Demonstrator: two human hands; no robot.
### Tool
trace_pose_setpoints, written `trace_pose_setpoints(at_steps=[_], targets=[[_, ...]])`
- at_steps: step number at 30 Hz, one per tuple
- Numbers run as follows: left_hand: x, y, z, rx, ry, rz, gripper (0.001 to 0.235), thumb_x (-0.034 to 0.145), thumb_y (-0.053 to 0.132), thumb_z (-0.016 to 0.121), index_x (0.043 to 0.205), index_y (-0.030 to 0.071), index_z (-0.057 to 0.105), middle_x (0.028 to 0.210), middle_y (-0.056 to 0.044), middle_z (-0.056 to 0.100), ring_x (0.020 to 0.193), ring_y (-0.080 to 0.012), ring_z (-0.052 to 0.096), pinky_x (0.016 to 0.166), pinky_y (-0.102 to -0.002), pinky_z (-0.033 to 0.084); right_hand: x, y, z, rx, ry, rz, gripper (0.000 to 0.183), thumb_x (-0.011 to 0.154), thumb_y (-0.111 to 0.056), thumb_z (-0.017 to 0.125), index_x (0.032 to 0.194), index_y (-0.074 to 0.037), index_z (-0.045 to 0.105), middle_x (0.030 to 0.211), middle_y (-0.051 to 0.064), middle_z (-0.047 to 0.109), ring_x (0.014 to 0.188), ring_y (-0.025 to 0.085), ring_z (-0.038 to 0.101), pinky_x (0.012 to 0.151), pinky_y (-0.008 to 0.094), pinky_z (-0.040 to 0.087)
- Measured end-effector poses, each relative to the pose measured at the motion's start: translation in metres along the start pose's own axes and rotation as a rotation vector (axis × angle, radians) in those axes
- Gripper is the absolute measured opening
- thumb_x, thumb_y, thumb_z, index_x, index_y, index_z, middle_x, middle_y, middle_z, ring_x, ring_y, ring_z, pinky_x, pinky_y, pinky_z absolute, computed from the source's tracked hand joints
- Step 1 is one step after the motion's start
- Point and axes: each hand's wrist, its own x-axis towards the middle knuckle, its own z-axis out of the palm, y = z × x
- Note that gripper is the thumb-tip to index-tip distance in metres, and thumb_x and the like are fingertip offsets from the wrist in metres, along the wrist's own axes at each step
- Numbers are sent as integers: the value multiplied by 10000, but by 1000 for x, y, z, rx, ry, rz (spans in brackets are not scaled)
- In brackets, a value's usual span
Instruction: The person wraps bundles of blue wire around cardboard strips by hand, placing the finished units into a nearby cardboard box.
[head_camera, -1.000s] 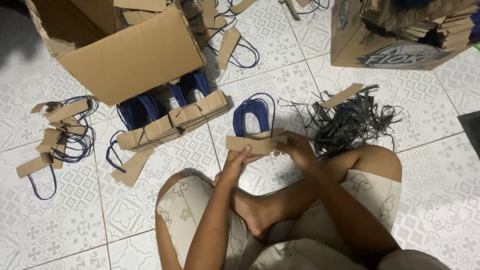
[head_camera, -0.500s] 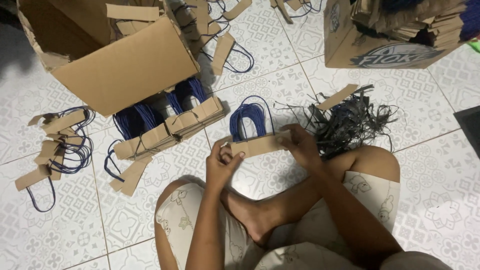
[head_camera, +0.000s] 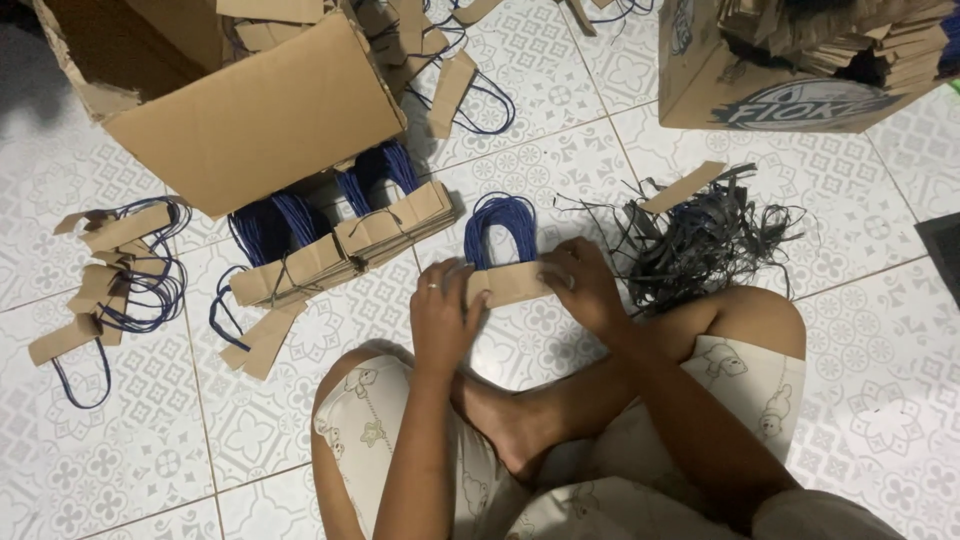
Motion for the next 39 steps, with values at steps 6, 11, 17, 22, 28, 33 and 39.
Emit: trace_pose_setpoints(at_steps=[6,11,17,22,28,33,39], targets=[[4,1,10,261,-22,199,684,715,511,798,1299,182,664,1360,-120,623,1342,-367,521,1100,-546,396,0,-4,-20,-171,-90,-184,615,725,-283,878,1298,-203,671,1268,108,626,1201,386,620,932,533,490],[0,-19,36,311,-40,202,594,737,474,786,1289,283,677,1190,-90,695,1233,-342,619,1089,-549,408,0,0,-16,-214,-123,-213,488,796,-222,831,1265,-180,703,1244,108,668,1199,374,642,939,527,489],[-4,-4,30,314,-30,156,594,746,493,772,1286,266,674,1249,-120,651,1311,-377,544,1121,-591,365,-3,12,-5,-276,-80,-261,473,826,-253,827,1270,-150,704,1286,120,656,1258,379,611,1027,549,467],[-5,28,32,314,-81,127,779,784,552,740,1428,155,555,1633,-226,324,1531,-429,232,1194,-639,228,-13,-7,5,-422,18,-353,612,792,-247,830,1352,-111,622,1461,187,555,1401,434,481,1094,612,388],[-10,2,88,418,-96,237,898,826,549,709,1565,165,373,1684,-188,227,1579,-370,141,1232,-639,109,-33,-1,48,-430,-168,-285,747,926,-150,520,1600,43,261,1627,328,279,1463,509,322,1174,606,285],[-12,-15,99,163,-161,196,786,939,440,643,1612,221,299,1645,-129,282,1553,-452,107,1201,-646,185,-33,4,53,-347,-320,-206,768,984,-184,496,1623,42,135,1656,348,137,1504,522,208,1210,615,198],[-11,-19,101,28,-164,200,762,949,356,643,1616,211,304,1634,-115,289,1547,-490,45,1178,-687,162,-33,19,56,-323,-223,-282,847,903,-171,615,1623,14,209,1658,324,185,1491,510,270,1191,602,265]])
